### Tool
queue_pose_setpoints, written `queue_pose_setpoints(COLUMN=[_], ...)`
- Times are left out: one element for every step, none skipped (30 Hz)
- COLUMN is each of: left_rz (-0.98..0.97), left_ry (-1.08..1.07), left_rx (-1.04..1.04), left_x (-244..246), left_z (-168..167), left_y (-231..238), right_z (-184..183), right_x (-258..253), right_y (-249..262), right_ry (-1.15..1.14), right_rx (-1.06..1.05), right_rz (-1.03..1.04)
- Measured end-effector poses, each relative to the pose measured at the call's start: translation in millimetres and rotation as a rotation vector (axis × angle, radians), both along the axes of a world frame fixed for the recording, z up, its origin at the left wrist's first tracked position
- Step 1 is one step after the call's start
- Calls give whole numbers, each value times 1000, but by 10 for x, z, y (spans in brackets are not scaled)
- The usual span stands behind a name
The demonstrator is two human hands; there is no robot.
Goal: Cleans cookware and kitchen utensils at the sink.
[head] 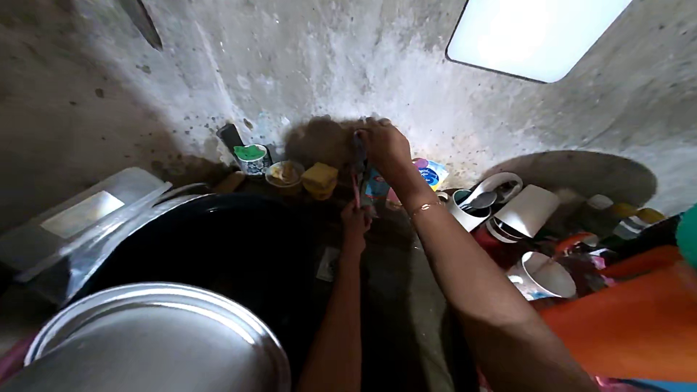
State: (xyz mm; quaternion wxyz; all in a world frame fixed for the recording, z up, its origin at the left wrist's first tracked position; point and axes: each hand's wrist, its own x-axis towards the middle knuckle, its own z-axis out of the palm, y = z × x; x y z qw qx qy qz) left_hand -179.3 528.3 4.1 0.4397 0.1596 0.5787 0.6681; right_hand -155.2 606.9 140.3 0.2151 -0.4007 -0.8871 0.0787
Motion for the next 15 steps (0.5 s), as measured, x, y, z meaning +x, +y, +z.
queue_pose_setpoints(left_rz=[-1, -10, -16, -10, -2, 7, 18, 22, 24, 28, 36, 47, 54, 62, 61], left_ry=[-2, -10, -24, -31, -33, -38, -47, -58, -73, -86, -96, -104, -110, -116, -116], left_rx=[-2, -5, -5, -3, 4, 13, 23, 32, 41, 50, 56, 58, 57, 57, 61], left_x=[12, 26, 37, 44, 48, 43, 31, 21, 10, -2, -14, -24, -33, -38, -39], left_z=[-13, -22, -26, -33, -40, -52, -75, -100, -125, -147, -164, -165, -160, -157, -163], left_y=[8, 9, 4, 4, 4, 8, 16, 17, 18, 24, 34, 40, 42, 42, 42], right_z=[89, 159, 205, 230, 232, 222, 218, 217, 219, 220, 218, 218, 223, 227, 237], right_x=[-77, -145, -211, -280, -342, -398, -444, -474, -487, -498, -502, -505, -506, -498, -469], right_y=[-66, -138, -195, -222, -221, -205, -189, -188, -192, -194, -200, -210, -223, -231, -237], right_ry=[-140, -263, -356, -418, -454, -480, -501, -520, -539, -552, -564, -575, -584, -580, -552], right_rx=[1, 1, -3, -2, 6, 12, 12, 13, 14, 18, 32, 42, 44, 48, 38], right_rz=[-35, -52, -63, -75, -85, -99, -110, -118, -123, -127, -124, -119, -117, -116, -115])
